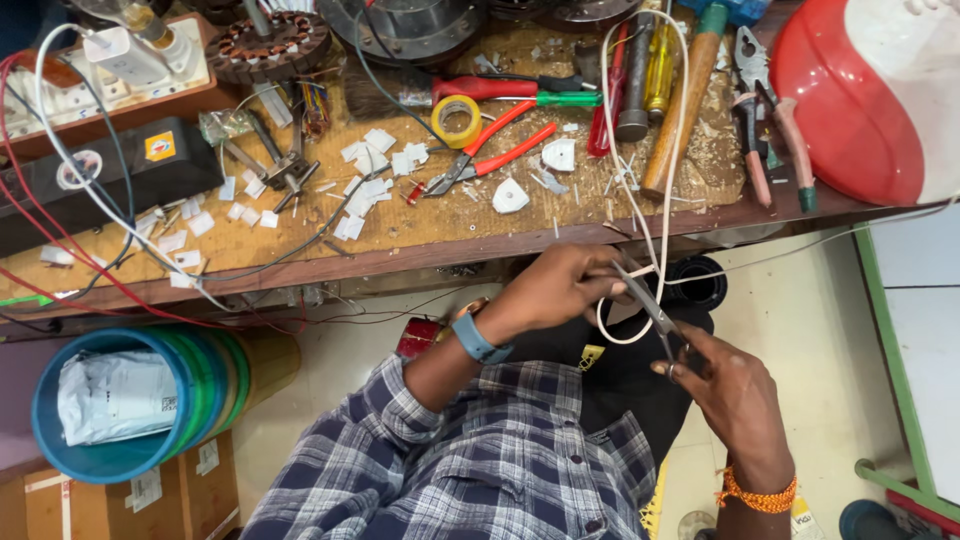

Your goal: The person strips insulation from white electrical wires using pliers, twists the exposed ends, and secures them with a red wire connector. They then use a screwdriver to tighten the connector and briefly reach under the workbench.

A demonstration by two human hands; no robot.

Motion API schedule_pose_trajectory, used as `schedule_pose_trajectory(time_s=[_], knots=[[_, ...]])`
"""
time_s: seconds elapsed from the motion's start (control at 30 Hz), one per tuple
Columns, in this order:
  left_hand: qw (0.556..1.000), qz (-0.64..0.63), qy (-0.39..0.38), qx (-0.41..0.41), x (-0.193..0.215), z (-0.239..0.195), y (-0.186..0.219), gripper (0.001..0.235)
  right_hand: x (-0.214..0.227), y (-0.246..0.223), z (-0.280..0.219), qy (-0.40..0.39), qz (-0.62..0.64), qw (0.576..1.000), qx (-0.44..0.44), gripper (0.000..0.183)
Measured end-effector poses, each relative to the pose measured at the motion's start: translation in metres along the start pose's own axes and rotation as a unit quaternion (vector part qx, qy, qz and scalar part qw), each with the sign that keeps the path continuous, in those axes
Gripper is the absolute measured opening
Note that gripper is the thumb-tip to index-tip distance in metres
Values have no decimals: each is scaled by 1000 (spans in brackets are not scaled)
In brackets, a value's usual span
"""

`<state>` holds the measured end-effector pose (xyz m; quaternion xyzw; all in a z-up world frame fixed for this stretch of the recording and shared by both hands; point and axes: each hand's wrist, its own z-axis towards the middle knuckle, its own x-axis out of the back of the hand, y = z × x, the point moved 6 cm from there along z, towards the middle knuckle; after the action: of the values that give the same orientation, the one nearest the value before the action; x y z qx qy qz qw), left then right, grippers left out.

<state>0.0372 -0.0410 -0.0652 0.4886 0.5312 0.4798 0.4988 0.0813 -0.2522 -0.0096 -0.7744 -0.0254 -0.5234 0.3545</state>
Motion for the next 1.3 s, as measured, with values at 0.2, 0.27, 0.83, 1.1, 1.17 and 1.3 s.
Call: schedule_pose_trajectory(time_s=[0.2, 0.27, 0.83, 1.1, 1.17, 1.3], knots=[[997, -77, 3, 9, -4, -15, 6, 48, -14, 44, 1, -34, 14, 998, -54, 57], [993, -105, 26, -50, -11, -21, 12, 46, -22, 50, -1, -28, 35, 998, -42, 58], [996, 45, 80, -23, -19, -17, 26, 14, -9, 19, -10, -25, 5, 999, -44, 75], [999, 3, 34, 5, -19, -19, 37, 14, -9, 9, -15, -5, -36, 999, -30, 74], [999, 27, 33, 5, -19, -18, 39, 13, -7, 10, -18, 10, -55, 998, -23, 72], [998, 22, 37, -35, -19, -17, 50, 16, 5, 9, -31, 34, -103, 994, -4, 63]])
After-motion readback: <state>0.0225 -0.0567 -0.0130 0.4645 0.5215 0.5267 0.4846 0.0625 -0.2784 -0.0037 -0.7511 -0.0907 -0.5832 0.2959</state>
